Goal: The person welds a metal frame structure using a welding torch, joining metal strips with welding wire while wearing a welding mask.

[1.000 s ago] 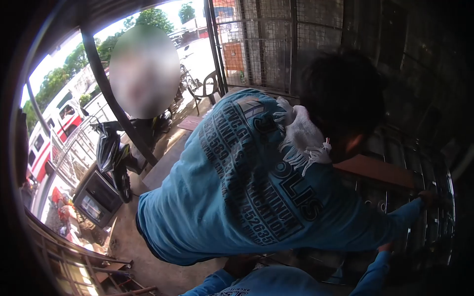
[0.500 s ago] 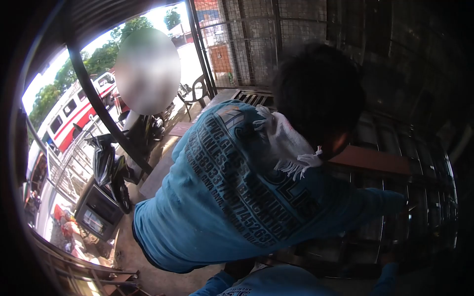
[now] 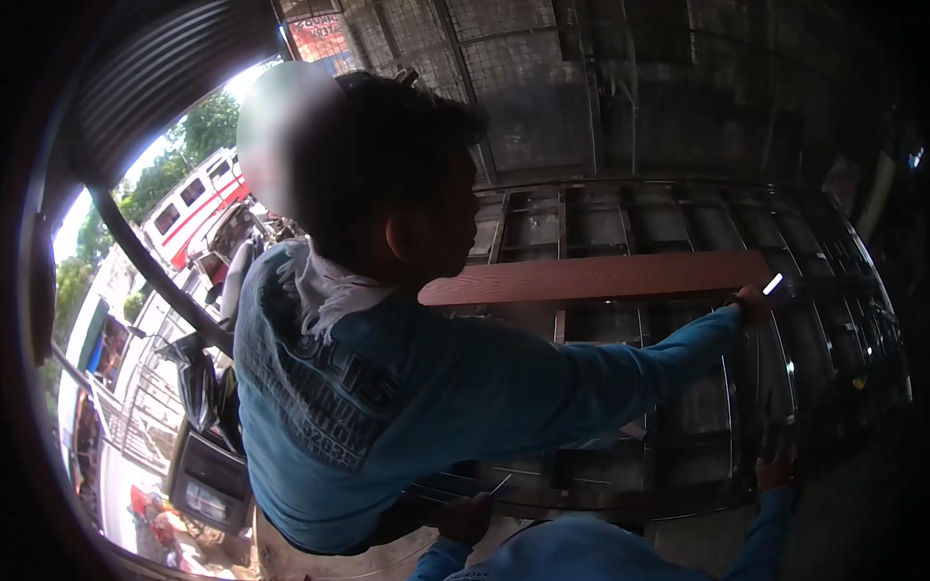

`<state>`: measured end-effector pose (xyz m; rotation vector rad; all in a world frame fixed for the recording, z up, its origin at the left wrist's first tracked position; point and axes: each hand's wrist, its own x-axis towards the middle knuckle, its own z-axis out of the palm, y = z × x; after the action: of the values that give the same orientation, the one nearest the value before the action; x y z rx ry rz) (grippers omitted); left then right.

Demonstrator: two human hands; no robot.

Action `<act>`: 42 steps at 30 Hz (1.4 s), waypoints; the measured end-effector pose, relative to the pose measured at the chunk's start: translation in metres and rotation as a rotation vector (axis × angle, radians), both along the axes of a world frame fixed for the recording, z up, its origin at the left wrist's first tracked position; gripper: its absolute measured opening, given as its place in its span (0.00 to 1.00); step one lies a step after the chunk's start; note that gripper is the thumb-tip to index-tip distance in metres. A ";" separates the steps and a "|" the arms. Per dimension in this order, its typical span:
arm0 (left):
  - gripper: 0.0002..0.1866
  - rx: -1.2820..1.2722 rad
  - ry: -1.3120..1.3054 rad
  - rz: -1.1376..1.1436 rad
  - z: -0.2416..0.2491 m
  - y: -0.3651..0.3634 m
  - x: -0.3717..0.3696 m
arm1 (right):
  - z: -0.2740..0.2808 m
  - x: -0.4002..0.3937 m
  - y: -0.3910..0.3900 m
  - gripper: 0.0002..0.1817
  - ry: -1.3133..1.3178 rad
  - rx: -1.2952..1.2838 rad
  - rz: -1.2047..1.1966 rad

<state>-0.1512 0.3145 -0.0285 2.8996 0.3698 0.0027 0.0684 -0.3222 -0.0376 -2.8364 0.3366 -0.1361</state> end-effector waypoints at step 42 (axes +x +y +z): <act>0.13 -0.318 -0.352 0.521 -0.015 -0.056 -0.003 | -0.055 0.034 -0.018 0.33 -0.167 0.624 0.346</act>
<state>-0.1547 0.2587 -0.0437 2.3531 0.9418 0.4813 0.1027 -0.3403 -0.0927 -2.2015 -0.1351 -0.1602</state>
